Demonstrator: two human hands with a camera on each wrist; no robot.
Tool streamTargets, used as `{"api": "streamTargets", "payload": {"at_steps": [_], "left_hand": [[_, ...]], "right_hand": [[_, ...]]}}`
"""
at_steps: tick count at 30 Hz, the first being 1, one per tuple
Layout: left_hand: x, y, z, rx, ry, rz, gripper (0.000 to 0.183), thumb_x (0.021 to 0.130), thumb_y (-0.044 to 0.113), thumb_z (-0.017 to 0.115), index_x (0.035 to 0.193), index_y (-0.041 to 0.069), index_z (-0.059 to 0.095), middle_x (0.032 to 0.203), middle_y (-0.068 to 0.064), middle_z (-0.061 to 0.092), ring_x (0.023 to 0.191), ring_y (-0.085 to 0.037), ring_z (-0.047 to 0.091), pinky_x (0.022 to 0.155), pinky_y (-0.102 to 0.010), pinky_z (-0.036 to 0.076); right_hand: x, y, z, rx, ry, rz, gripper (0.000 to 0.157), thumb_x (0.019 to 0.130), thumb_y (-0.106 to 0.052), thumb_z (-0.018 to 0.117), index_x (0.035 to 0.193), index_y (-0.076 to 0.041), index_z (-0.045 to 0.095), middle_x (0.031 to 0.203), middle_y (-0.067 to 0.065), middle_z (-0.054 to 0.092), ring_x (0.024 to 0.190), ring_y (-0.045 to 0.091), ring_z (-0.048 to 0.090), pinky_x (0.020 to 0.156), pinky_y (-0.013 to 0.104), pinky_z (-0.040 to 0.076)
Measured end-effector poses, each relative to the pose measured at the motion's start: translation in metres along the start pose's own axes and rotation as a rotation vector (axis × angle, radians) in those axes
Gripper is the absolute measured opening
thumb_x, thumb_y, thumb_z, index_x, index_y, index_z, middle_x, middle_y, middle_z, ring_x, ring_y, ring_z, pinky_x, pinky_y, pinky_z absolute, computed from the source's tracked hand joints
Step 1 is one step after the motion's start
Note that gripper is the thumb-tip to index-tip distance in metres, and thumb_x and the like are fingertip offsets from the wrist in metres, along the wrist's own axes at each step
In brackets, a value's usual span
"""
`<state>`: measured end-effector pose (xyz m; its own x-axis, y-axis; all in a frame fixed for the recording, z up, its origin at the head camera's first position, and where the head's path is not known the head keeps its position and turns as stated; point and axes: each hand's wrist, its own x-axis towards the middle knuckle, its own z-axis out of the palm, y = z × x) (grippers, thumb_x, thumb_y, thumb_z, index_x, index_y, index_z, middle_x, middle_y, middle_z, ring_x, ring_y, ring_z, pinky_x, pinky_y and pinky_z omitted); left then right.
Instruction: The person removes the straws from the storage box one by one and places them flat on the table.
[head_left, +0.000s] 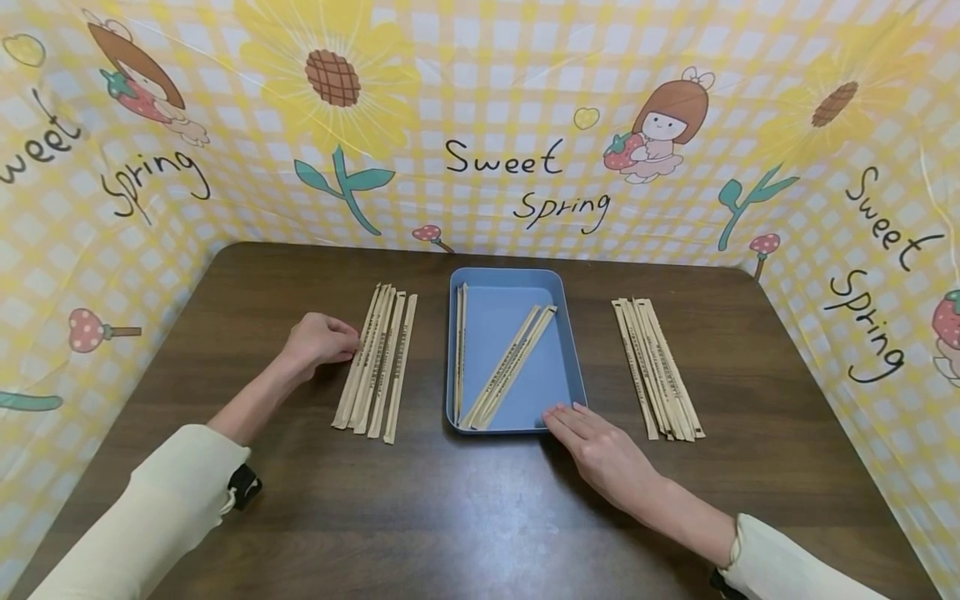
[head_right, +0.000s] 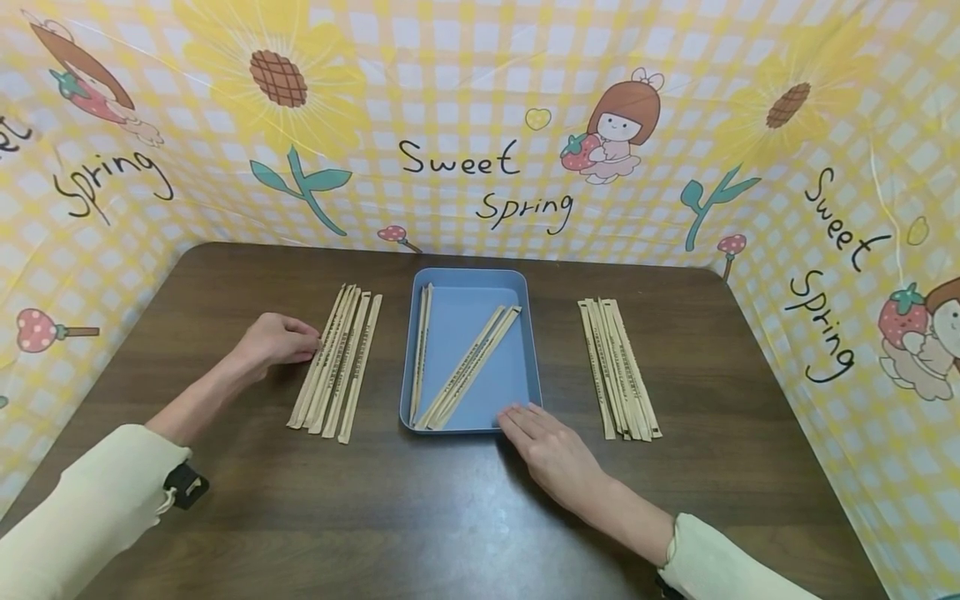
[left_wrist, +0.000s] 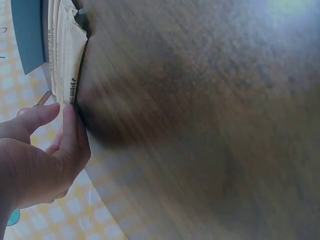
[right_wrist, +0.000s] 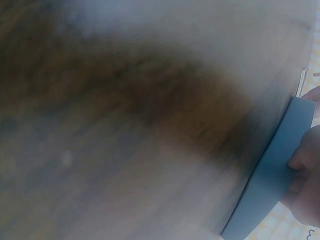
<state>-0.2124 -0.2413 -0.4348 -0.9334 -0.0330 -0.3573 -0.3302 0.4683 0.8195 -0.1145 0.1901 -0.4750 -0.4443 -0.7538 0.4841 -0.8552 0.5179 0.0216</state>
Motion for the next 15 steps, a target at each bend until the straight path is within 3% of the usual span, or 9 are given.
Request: {"api": "streamTargets", "payload": {"at_steps": [8, 15], "left_hand": [[-0.001, 0.007, 0.001, 0.041, 0.012, 0.014, 0.031, 0.09, 0.006, 0.062, 0.114, -0.013, 0.066, 0.11, -0.021, 0.067, 0.082, -0.012, 0.068, 0.079, -0.029, 0.059], [0.001, 0.018, 0.006, 0.011, -0.011, 0.026, 0.034, 0.093, 0.008, 0.061, 0.119, -0.014, 0.063, 0.116, -0.026, 0.066, 0.097, -0.025, 0.07, 0.086, -0.032, 0.057]], "right_hand": [[-0.001, 0.0, 0.0, 0.005, -0.004, -0.003, 0.036, 0.092, 0.004, 0.045, 0.122, 0.009, 0.065, 0.118, 0.02, 0.068, 0.109, 0.032, 0.066, 0.097, 0.045, 0.052], [-0.001, 0.001, 0.0, 0.001, -0.014, -0.005, 0.036, 0.093, 0.003, 0.043, 0.122, 0.009, 0.065, 0.118, 0.021, 0.068, 0.11, 0.032, 0.066, 0.097, 0.045, 0.051]]}}
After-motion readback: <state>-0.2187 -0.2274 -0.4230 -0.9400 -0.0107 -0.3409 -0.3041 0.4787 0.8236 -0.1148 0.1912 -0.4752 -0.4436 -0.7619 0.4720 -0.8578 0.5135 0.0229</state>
